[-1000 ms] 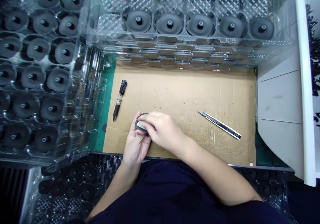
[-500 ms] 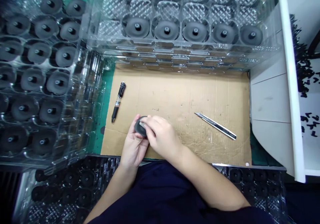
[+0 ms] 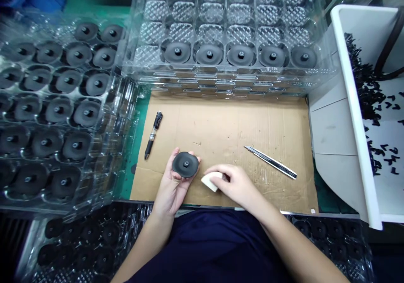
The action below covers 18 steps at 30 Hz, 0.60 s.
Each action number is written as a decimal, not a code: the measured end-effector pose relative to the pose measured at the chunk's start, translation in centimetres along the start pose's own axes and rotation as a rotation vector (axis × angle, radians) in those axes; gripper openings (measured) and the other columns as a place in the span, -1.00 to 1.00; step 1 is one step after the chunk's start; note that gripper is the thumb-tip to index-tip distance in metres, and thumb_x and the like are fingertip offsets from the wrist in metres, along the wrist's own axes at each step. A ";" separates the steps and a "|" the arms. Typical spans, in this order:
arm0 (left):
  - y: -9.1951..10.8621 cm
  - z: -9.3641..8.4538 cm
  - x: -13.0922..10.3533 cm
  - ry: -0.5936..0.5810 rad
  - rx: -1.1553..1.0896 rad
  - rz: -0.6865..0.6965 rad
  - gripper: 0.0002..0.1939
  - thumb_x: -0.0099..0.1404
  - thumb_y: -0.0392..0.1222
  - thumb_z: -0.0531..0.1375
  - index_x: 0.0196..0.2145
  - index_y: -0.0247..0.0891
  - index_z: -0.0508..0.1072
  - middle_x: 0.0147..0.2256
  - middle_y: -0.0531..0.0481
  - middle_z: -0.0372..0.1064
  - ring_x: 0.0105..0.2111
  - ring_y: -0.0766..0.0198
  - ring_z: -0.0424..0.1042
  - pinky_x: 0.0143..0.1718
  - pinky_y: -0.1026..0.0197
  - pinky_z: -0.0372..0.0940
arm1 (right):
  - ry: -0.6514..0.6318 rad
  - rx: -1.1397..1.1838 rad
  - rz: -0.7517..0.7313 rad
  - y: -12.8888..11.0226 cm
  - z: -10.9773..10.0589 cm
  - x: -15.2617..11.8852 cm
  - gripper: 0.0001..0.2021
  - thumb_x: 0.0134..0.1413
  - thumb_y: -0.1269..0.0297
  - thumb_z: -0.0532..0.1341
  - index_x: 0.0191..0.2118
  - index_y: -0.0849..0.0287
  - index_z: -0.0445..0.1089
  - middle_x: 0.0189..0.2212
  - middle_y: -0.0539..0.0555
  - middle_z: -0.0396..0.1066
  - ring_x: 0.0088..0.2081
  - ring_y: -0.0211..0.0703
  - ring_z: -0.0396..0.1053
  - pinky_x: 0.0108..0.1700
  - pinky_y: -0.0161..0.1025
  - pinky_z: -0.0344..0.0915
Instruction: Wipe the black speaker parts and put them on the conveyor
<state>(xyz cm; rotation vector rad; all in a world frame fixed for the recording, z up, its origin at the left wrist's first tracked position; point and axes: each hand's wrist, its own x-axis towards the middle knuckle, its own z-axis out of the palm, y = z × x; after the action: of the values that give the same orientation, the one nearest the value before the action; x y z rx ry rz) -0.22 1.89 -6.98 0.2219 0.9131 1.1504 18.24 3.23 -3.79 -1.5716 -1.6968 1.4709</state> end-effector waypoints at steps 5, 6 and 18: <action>0.2 1.1 -0.4 -0.016 -0.021 -0.079 -0.40 0.05 -0.09 0.33 0.06 -0.11 0.30 0.05 -0.11 0.31 -0.03 0.11 0.39 0.05 0.09 0.27 | 0.147 0.009 0.099 0.2 -2.0 -2.1 -0.78 0.12 0.30 0.13 -0.15 0.16 0.45 -0.24 0.07 0.50 -0.29 -0.16 0.44 -0.31 -0.27 0.34; 0.2 1.5 -0.6 -0.017 -0.023 -0.088 -0.40 0.04 -0.08 0.33 0.05 -0.10 0.32 0.04 -0.10 0.31 -0.03 0.13 0.39 0.02 0.12 0.29 | 0.193 0.018 0.060 -0.7 -1.7 -1.8 -0.78 0.12 0.29 0.13 -0.14 0.13 0.44 -0.21 0.06 0.49 -0.25 -0.16 0.43 -0.27 -0.26 0.33; 1.8 4.9 -2.0 -0.035 0.080 -0.107 -0.50 0.02 -0.25 0.35 -0.03 -0.12 0.43 -0.21 0.02 0.48 -0.27 0.37 0.47 -0.26 0.44 0.37 | 0.307 -0.282 -0.494 -7.1 0.6 -1.0 -0.79 0.21 0.39 0.01 -0.12 0.22 0.34 -0.27 0.10 0.43 -0.26 -0.17 0.30 -0.17 -0.18 0.14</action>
<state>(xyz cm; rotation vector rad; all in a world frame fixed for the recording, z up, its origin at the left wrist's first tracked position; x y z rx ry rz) 1.85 2.36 -1.80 0.2541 0.9300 1.0091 14.72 3.41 2.45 -1.2884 -1.9733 0.7358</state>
